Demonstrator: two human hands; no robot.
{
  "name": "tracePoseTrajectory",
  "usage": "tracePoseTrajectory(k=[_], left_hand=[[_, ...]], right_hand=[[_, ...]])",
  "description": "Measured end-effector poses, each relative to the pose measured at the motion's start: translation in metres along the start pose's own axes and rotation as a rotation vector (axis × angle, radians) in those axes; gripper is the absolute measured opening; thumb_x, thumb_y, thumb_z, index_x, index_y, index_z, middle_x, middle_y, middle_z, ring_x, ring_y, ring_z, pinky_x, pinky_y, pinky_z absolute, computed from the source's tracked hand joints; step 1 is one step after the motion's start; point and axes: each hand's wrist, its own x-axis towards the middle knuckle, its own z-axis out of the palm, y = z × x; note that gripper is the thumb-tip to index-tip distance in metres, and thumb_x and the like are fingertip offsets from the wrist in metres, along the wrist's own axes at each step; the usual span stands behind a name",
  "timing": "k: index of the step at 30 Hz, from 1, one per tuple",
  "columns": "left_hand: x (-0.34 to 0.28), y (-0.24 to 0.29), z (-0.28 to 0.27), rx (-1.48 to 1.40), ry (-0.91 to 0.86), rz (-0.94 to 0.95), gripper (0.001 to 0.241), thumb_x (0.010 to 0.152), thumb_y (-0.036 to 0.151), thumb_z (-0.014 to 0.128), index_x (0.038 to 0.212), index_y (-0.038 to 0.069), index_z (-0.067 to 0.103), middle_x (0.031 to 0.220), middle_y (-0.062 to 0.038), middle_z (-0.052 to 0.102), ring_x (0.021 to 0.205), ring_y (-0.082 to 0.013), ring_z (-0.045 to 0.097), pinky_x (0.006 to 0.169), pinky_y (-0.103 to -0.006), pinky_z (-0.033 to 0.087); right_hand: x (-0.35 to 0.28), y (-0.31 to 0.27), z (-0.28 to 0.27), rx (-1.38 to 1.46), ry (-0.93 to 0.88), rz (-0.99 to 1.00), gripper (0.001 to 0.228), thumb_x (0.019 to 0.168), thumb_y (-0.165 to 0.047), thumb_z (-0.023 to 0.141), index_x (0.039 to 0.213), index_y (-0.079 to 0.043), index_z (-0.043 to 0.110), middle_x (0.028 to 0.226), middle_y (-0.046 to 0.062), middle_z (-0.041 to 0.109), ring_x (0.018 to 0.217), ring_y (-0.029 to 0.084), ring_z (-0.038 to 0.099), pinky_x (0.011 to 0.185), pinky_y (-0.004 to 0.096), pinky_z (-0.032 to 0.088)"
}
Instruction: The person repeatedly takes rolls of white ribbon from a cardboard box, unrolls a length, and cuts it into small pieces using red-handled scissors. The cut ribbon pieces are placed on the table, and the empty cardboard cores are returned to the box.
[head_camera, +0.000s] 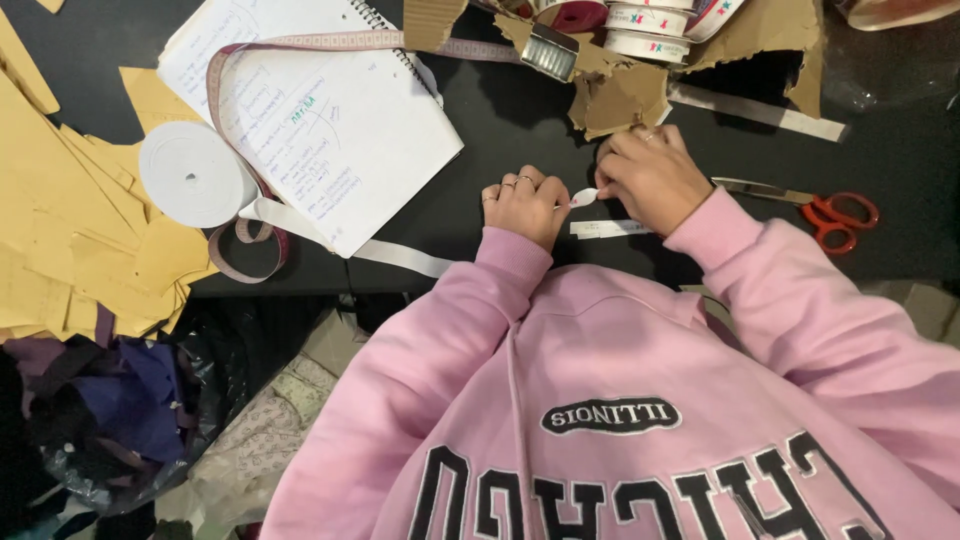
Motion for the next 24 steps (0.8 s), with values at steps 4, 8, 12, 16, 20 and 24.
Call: tracePoseTrajectory(k=[4, 8, 12, 16, 20, 24], left_hand=[[0.004, 0.010, -0.020, -0.167, 0.031, 0.093, 0.013, 0.089, 0.026, 0.072, 0.083, 0.023, 0.061, 0.079, 0.004, 0.063, 0.080, -0.0204, 0.064, 0.089, -0.0444, 0.044], [0.011, 0.021, -0.031, -0.399, -0.265, 0.123, 0.016, 0.090, 0.031, 0.071, 0.088, 0.019, 0.060, 0.076, 0.002, 0.066, 0.078, -0.0221, 0.066, 0.085, -0.0416, 0.045], [0.012, 0.021, -0.014, -0.492, -0.545, -0.001, 0.013, 0.095, 0.028, 0.066, 0.096, 0.018, 0.059, 0.086, 0.000, 0.070, 0.086, -0.0259, 0.070, 0.078, -0.0395, 0.051], [0.003, 0.019, 0.005, -0.399, -0.592, -0.004, 0.015, 0.091, 0.027, 0.068, 0.097, 0.017, 0.060, 0.090, -0.004, 0.072, 0.090, -0.0287, 0.070, 0.080, -0.0443, 0.051], [0.002, 0.025, -0.006, -0.155, -0.529, 0.045, 0.026, 0.081, 0.030, 0.078, 0.096, 0.017, 0.060, 0.094, -0.003, 0.069, 0.094, -0.0287, 0.068, 0.082, -0.0475, 0.049], [0.010, 0.036, -0.028, -0.088, -0.272, 0.174, 0.042, 0.067, 0.034, 0.087, 0.093, 0.017, 0.059, 0.097, -0.005, 0.061, 0.096, -0.0285, 0.062, 0.085, -0.0475, 0.046]], right_hand=[[-0.026, -0.002, -0.022, 0.038, -0.012, 0.010, 0.010, 0.087, -0.011, 0.074, 0.091, -0.012, 0.065, 0.084, 0.003, 0.064, 0.090, 0.027, 0.065, 0.104, 0.050, 0.041], [-0.054, -0.006, -0.047, 0.153, -0.061, 0.176, 0.013, 0.088, -0.019, 0.075, 0.094, -0.010, 0.068, 0.077, 0.003, 0.068, 0.076, 0.023, 0.065, 0.096, 0.047, 0.042], [-0.079, -0.001, -0.031, 0.343, -0.051, 0.426, 0.013, 0.094, -0.021, 0.071, 0.100, -0.010, 0.071, 0.085, 0.005, 0.069, 0.075, 0.020, 0.065, 0.078, 0.036, 0.048], [-0.096, 0.011, 0.016, 0.343, 0.040, 0.399, 0.011, 0.096, -0.019, 0.070, 0.103, -0.010, 0.072, 0.091, 0.006, 0.069, 0.082, 0.021, 0.064, 0.078, 0.033, 0.049], [-0.097, 0.002, 0.021, 0.114, 0.126, 0.341, 0.010, 0.093, -0.020, 0.077, 0.100, -0.012, 0.077, 0.096, 0.004, 0.065, 0.094, 0.023, 0.060, 0.088, 0.036, 0.044], [-0.088, -0.011, 0.006, 0.032, 0.181, 0.254, 0.025, 0.084, -0.025, 0.083, 0.105, -0.014, 0.075, 0.107, 0.003, 0.065, 0.104, 0.024, 0.057, 0.096, 0.043, 0.038]])
